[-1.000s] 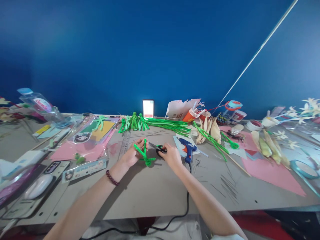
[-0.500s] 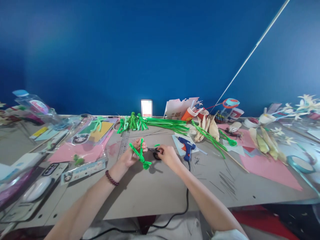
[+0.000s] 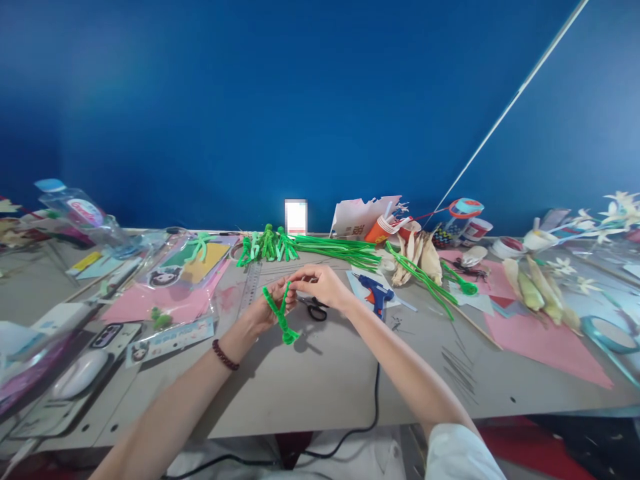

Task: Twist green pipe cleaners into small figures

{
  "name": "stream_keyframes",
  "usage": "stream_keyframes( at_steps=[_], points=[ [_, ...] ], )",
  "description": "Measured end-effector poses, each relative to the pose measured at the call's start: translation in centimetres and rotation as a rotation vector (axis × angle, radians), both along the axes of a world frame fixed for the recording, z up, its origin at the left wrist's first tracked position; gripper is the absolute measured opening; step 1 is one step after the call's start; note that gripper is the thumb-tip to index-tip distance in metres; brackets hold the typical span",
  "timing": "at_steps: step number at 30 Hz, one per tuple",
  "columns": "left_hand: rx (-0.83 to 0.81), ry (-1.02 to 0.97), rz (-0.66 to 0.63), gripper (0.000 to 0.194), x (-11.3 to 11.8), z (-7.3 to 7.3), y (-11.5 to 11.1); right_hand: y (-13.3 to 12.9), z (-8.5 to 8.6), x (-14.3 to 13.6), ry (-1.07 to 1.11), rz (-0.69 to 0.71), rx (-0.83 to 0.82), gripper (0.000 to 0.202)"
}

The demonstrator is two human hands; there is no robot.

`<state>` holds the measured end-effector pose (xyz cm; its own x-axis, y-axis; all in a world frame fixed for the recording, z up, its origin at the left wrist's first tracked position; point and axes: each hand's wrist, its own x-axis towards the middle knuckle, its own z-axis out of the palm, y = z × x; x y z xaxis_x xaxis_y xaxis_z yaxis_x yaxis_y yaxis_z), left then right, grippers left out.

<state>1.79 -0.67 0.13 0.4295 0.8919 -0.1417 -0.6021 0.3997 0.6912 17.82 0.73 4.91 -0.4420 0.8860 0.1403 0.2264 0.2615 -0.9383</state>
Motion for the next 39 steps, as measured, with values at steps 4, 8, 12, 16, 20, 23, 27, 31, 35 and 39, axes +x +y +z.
stream_keyframes(
  at_steps=[4, 8, 12, 16, 20, 23, 27, 31, 35, 39],
  points=[
    [0.011, 0.060, 0.019, 0.031, -0.3, 0.1, 0.2, 0.5, 0.1, 0.0, -0.022, 0.005, -0.001, 0.026],
    [0.033, 0.057, 0.019, 0.028, -0.6, 0.7, 0.2, 0.8, -0.3, 0.3, 0.004, -0.034, 0.016, 0.025],
    [0.142, 0.068, 0.084, 0.045, -0.7, 1.3, 0.2, 1.2, -0.6, 0.5, 0.030, -0.146, 0.098, 0.024],
    [0.246, 0.294, 0.245, 0.036, -0.4, 1.1, 0.1, 1.3, -0.8, 0.4, -0.015, -0.189, 0.240, 0.020],
    [0.246, 0.376, 0.235, 0.028, -0.3, 1.0, 0.0, 1.2, -1.0, 0.4, -0.074, -0.129, 0.338, 0.015],
    [0.197, 0.332, 0.211, 0.027, -0.4, 1.1, -0.1, 1.2, -1.0, 0.5, -0.098, -0.088, 0.369, 0.016],
    [0.157, 0.299, 0.160, 0.026, -0.5, 1.2, -0.1, 1.2, -0.5, 0.8, -0.140, -0.047, 0.469, 0.018],
    [0.150, 0.287, 0.142, 0.024, -0.5, 0.9, -0.1, 1.1, -0.2, 1.0, -0.234, -0.007, 0.581, 0.019],
    [0.182, 0.293, 0.142, 0.024, -0.6, 0.7, 0.0, 1.0, -0.4, 1.2, -0.306, 0.010, 0.692, 0.021],
    [0.203, 0.293, 0.139, 0.023, -0.6, 0.7, 0.0, 0.9, -0.3, 1.2, -0.370, 0.022, 0.762, 0.023]
  ],
)
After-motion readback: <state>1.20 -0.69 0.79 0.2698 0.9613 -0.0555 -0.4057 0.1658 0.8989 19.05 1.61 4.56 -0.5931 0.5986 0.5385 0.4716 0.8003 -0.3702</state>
